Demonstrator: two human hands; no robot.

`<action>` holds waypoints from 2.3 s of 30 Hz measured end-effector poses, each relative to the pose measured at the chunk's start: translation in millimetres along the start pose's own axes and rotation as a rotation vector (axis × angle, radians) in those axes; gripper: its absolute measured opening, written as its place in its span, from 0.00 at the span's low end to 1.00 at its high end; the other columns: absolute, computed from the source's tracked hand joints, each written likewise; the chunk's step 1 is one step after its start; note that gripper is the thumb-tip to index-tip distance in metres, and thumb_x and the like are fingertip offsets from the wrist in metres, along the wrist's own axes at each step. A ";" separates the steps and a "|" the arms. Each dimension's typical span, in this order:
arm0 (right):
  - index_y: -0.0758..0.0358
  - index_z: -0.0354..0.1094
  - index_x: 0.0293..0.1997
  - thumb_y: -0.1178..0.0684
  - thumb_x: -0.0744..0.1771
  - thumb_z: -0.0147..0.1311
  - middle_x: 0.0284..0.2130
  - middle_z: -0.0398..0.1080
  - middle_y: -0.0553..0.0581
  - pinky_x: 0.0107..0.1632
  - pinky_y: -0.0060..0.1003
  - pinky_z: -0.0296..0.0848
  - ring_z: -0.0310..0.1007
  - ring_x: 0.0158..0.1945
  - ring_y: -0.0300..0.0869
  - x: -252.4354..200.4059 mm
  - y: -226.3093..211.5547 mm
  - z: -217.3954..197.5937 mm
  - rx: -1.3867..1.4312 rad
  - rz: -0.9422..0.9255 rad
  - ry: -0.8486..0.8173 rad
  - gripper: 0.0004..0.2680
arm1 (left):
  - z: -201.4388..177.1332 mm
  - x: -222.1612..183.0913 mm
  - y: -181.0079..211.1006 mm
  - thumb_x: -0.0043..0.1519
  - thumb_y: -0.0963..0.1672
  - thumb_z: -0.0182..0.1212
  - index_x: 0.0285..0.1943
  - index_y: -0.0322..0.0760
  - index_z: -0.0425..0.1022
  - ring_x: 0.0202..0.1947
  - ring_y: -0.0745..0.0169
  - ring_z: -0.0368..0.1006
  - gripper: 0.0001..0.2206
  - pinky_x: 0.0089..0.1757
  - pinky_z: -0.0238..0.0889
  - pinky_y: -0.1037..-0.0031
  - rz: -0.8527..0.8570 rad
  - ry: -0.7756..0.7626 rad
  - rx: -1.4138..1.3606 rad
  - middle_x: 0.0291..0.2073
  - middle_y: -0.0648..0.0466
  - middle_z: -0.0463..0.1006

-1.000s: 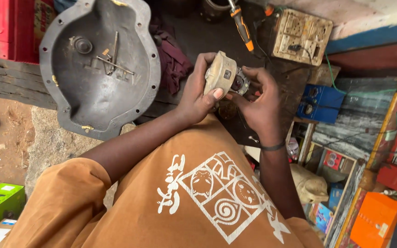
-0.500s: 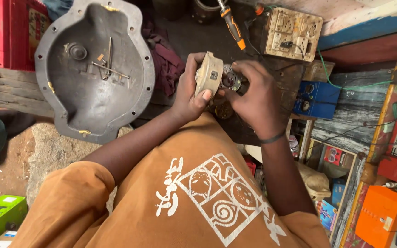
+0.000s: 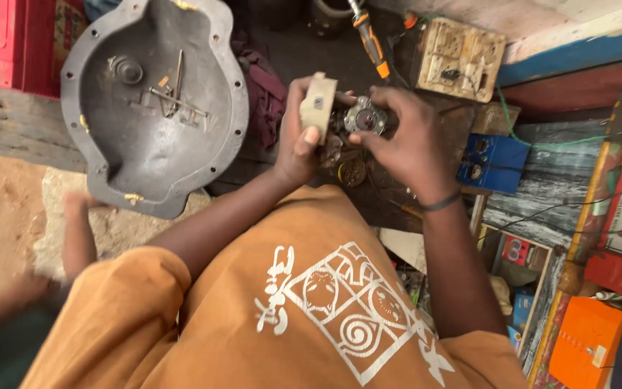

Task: Repairing or assembling a small electrical motor or alternator component by hand at a workbench.

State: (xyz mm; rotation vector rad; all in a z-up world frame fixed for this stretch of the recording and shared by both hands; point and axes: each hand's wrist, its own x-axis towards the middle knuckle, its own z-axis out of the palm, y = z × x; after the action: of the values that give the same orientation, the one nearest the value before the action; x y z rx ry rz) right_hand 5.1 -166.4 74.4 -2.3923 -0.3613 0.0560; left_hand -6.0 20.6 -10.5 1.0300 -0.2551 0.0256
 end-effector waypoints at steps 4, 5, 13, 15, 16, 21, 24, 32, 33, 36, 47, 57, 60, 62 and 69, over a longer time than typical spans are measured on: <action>0.64 0.65 0.64 0.58 0.61 0.72 0.61 0.70 0.59 0.51 0.36 0.79 0.75 0.59 0.44 -23.7 -0.1 17.4 0.302 0.215 -0.021 0.25 | -5.1 -9.7 -8.9 0.60 0.65 0.60 0.68 0.30 0.51 0.59 0.53 0.73 0.44 0.62 0.68 0.63 -0.026 0.094 -0.066 0.57 0.40 0.74; 0.64 0.61 0.69 0.59 0.62 0.71 0.63 0.68 0.58 0.54 0.35 0.78 0.74 0.60 0.44 -31.5 -0.7 23.1 0.416 0.241 0.006 0.28 | -6.0 -13.5 -13.3 0.59 0.65 0.60 0.69 0.31 0.51 0.59 0.53 0.73 0.45 0.61 0.68 0.62 -0.030 0.106 -0.112 0.57 0.39 0.73; 0.65 0.50 0.78 0.61 0.67 0.67 0.72 0.61 0.64 0.66 0.38 0.74 0.69 0.69 0.46 -57.6 16.6 73.6 0.699 0.113 0.256 0.30 | -19.8 -26.5 -12.9 0.61 0.67 0.53 0.69 0.31 0.58 0.50 0.60 0.76 0.43 0.56 0.71 0.65 -0.008 0.213 -0.019 0.47 0.45 0.77; 0.67 0.51 0.77 0.58 0.69 0.66 0.72 0.61 0.64 0.71 0.38 0.73 0.68 0.71 0.47 -57.4 14.8 68.9 0.606 0.134 0.230 0.29 | -20.3 -28.4 -10.5 0.61 0.67 0.48 0.70 0.32 0.59 0.50 0.57 0.79 0.43 0.57 0.71 0.65 -0.012 0.218 0.099 0.49 0.46 0.81; 0.67 0.51 0.77 0.58 0.69 0.66 0.72 0.61 0.64 0.71 0.38 0.73 0.68 0.71 0.47 -58.4 21.4 63.4 0.598 0.140 0.205 0.29 | -21.6 -32.4 -5.7 0.61 0.67 0.48 0.70 0.32 0.59 0.50 0.57 0.79 0.43 0.57 0.71 0.65 -0.017 0.243 0.089 0.49 0.46 0.81; 0.65 0.60 0.73 0.57 0.68 0.68 0.69 0.63 0.62 0.60 0.35 0.77 0.70 0.68 0.47 -43.8 -4.3 33.9 0.203 0.107 0.084 0.24 | -27.9 -42.9 2.7 0.63 0.66 0.47 0.72 0.35 0.56 0.57 0.42 0.76 0.41 0.56 0.68 0.61 0.066 0.136 0.334 0.55 0.41 0.75; 0.62 0.65 0.72 0.60 0.70 0.67 0.65 0.65 0.60 0.57 0.34 0.81 0.72 0.65 0.46 -33.8 -23.8 33.0 0.042 0.020 0.008 0.21 | -35.5 -46.4 2.7 0.64 0.66 0.47 0.70 0.35 0.56 0.59 0.42 0.75 0.40 0.58 0.68 0.61 0.108 0.092 0.355 0.57 0.41 0.73; 0.60 0.72 0.65 0.65 0.67 0.68 0.53 0.65 0.58 0.48 0.31 0.82 0.73 0.55 0.41 -10.5 -40.1 32.6 -0.246 -0.056 -0.073 0.19 | -56.5 -45.2 -18.4 0.61 0.66 0.51 0.72 0.35 0.55 0.55 0.42 0.75 0.42 0.57 0.67 0.59 0.261 -0.004 0.471 0.55 0.44 0.73; 0.61 0.72 0.64 0.64 0.68 0.70 0.53 0.65 0.57 0.48 0.30 0.84 0.72 0.54 0.40 -11.6 -39.5 31.4 -0.240 -0.051 -0.074 0.17 | -57.4 -45.3 -21.3 0.60 0.66 0.52 0.71 0.35 0.55 0.55 0.42 0.75 0.42 0.57 0.67 0.60 0.285 -0.016 0.498 0.56 0.44 0.73; 0.60 0.73 0.66 0.65 0.68 0.68 0.50 0.66 0.56 0.50 0.32 0.80 0.73 0.54 0.39 -12.6 -28.4 26.8 -0.223 -0.039 -0.096 0.18 | -55.9 -48.7 -24.4 0.60 0.66 0.52 0.72 0.35 0.55 0.56 0.43 0.75 0.43 0.58 0.66 0.59 0.249 -0.013 0.484 0.53 0.46 0.75; 0.62 0.74 0.65 0.65 0.65 0.70 0.48 0.68 0.57 0.53 0.31 0.81 0.73 0.52 0.39 -15.6 -17.2 26.2 -0.276 -0.066 -0.056 0.20 | -56.5 -50.8 -25.0 0.63 0.67 0.52 0.72 0.34 0.53 0.59 0.42 0.73 0.43 0.59 0.65 0.59 0.285 -0.016 0.492 0.57 0.44 0.70; 0.62 0.70 0.69 0.64 0.67 0.69 0.52 0.65 0.58 0.53 0.33 0.79 0.73 0.54 0.40 -17.8 -34.0 29.8 -0.196 -0.017 -0.070 0.21 | -53.9 -52.6 -17.0 0.64 0.68 0.49 0.72 0.39 0.54 0.58 0.44 0.75 0.41 0.55 0.70 0.59 0.226 -0.008 0.497 0.56 0.46 0.72; 0.66 0.62 0.73 0.63 0.69 0.68 0.57 0.63 0.57 0.56 0.35 0.78 0.75 0.61 0.44 -23.3 -36.8 31.4 0.000 0.011 -0.065 0.23 | -54.6 -53.9 -3.9 0.62 0.67 0.48 0.71 0.38 0.56 0.59 0.43 0.76 0.41 0.55 0.70 0.56 0.160 -0.010 0.480 0.56 0.45 0.72; 0.69 0.60 0.75 0.64 0.70 0.67 0.59 0.62 0.57 0.59 0.37 0.77 0.74 0.65 0.46 -29.7 -22.4 33.1 0.068 -0.006 -0.049 0.24 | -54.3 -53.7 -6.8 0.63 0.67 0.48 0.71 0.38 0.55 0.59 0.43 0.75 0.41 0.55 0.70 0.57 0.181 -0.011 0.487 0.57 0.45 0.72; 0.76 0.64 0.69 0.65 0.68 0.70 0.57 0.64 0.60 0.58 0.38 0.78 0.75 0.62 0.49 -32.5 -7.2 36.7 0.070 -0.026 0.034 0.22 | -53.9 -53.3 -7.3 0.63 0.66 0.49 0.72 0.37 0.55 0.58 0.42 0.74 0.40 0.55 0.69 0.58 0.195 -0.011 0.521 0.59 0.43 0.70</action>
State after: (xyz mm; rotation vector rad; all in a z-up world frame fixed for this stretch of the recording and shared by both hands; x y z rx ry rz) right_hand -32.9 -146.4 49.7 -2.3166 -0.3690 0.0161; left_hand -46.0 67.9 -54.7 1.5191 -0.3688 0.2743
